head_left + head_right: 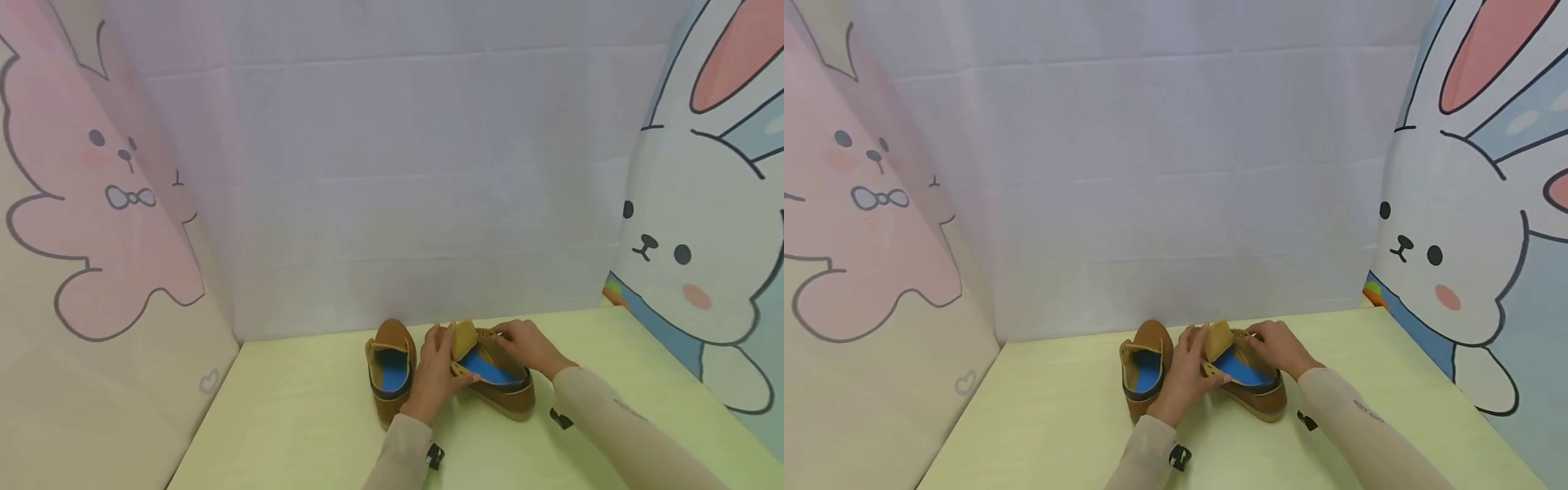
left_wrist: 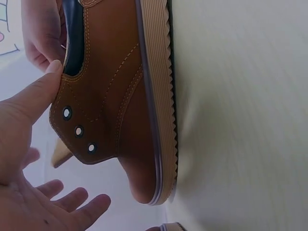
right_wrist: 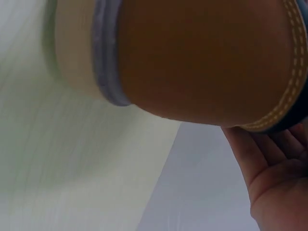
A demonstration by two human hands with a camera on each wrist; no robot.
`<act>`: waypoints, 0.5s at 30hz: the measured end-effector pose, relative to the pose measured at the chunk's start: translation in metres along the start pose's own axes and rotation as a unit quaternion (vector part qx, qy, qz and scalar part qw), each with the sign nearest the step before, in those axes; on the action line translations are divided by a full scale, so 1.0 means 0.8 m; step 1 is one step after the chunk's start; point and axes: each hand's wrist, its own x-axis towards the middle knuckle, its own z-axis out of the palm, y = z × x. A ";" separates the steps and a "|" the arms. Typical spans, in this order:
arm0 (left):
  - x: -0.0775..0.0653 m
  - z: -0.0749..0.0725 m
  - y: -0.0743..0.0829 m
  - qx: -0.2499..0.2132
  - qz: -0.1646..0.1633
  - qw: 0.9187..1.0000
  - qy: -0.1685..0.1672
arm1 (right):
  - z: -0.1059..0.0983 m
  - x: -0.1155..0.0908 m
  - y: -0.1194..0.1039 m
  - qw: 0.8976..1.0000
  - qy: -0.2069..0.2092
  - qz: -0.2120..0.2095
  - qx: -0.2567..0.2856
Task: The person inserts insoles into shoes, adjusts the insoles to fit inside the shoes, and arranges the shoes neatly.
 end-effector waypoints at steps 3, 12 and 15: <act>0.002 0.001 0.001 -0.005 0.000 1.000 0.016 | -0.002 0.002 0.000 1.000 0.006 0.001 -0.008; -0.007 0.000 0.000 -0.052 -0.043 0.997 -0.033 | -0.004 -0.002 0.002 1.000 -0.004 -0.005 0.000; -0.008 -0.001 -0.001 -0.044 -0.043 0.998 -0.031 | -0.006 -0.004 0.003 1.000 -0.002 -0.006 0.003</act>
